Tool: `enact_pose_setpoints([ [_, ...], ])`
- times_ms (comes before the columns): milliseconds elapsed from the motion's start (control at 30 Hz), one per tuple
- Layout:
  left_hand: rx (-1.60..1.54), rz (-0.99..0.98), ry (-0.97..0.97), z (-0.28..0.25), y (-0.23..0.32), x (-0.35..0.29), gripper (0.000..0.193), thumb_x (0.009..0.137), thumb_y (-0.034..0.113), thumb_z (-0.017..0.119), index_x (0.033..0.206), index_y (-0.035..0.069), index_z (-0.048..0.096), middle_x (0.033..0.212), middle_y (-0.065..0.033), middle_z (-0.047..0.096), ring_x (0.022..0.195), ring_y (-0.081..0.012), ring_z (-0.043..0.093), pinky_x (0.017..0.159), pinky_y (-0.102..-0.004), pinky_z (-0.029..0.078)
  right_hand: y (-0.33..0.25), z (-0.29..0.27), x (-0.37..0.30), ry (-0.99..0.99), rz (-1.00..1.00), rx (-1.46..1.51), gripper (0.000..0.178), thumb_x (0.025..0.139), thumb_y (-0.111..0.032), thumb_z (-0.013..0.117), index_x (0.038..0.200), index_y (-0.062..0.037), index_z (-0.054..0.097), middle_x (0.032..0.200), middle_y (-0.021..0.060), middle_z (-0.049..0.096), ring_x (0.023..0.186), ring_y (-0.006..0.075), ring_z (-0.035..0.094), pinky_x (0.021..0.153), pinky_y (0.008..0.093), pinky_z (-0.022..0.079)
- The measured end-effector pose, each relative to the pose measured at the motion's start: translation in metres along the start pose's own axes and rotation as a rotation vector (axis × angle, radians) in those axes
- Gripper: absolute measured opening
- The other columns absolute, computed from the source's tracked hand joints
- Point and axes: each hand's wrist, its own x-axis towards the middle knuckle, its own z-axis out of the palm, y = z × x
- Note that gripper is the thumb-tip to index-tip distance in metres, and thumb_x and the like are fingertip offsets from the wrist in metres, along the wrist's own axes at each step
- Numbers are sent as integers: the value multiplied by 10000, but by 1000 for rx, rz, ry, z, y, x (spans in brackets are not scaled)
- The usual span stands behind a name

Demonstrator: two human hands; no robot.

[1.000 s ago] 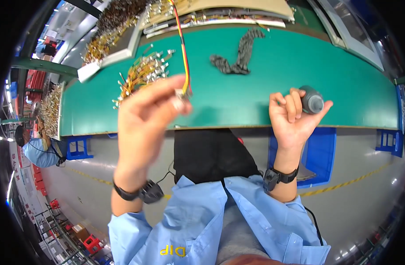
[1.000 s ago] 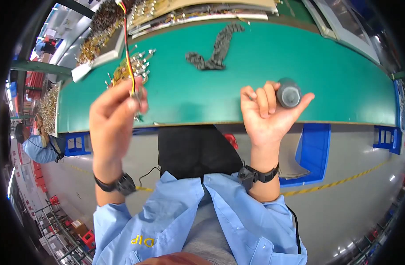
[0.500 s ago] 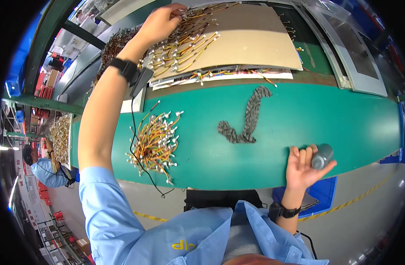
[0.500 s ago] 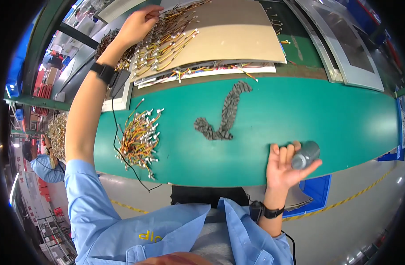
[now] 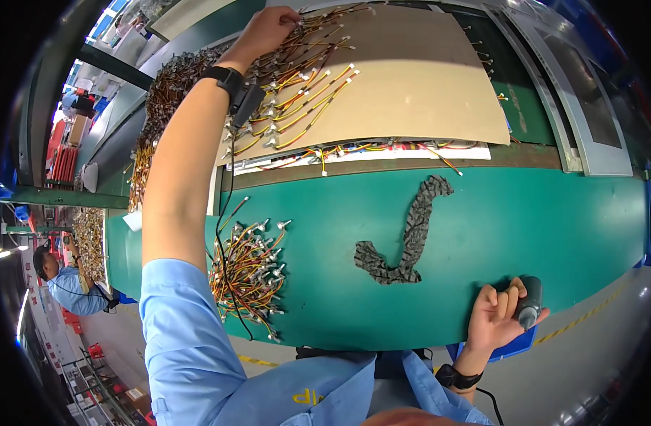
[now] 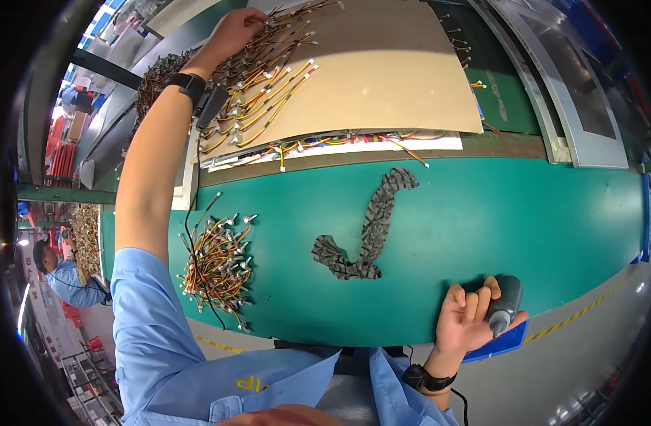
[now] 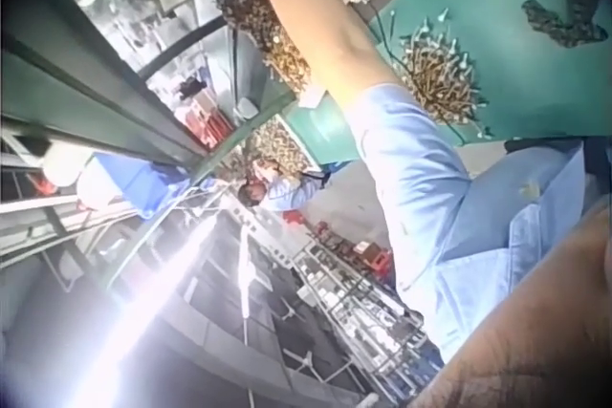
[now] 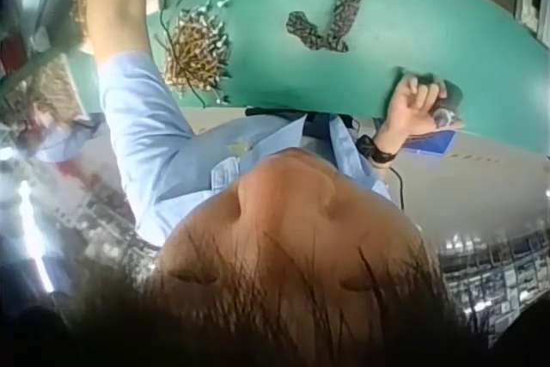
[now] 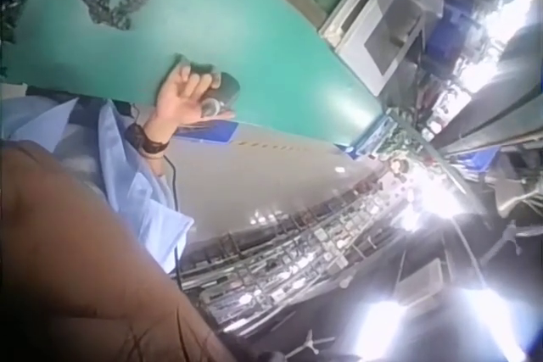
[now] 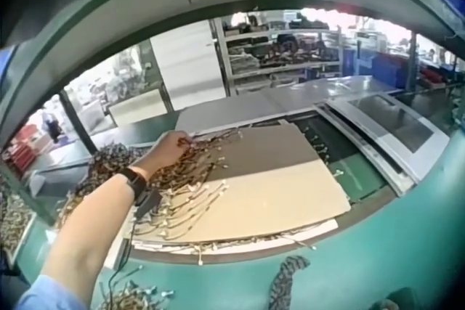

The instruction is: Applying liquid from a bottle to small electronic components at a factory workbench.

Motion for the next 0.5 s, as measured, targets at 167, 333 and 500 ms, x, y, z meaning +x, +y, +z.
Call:
enact_pose_setpoints([
  [167,-74,99,-9,20,-44,1,234,866,108,606,1084,60,678,955,-134,698,903,-226,671,830,-323,510,1,-4,2,18,-6,-9,532,925,-565,490,964,-37,435,526,-13,264,433,100,213,710,304,296],
  [333,-72,95,39,27,-45,3,227,849,163,624,1046,83,703,938,-160,698,892,-288,677,815,-355,514,4,0,4,20,-19,-32,535,926,-566,486,968,-35,435,521,-11,274,423,101,216,713,305,299],
  [500,6,65,85,23,-35,0,239,840,206,640,1035,86,709,929,-158,699,890,-301,674,809,-367,516,3,0,3,10,-25,-23,540,925,-567,485,975,-31,437,522,-10,276,424,102,225,713,309,305],
])
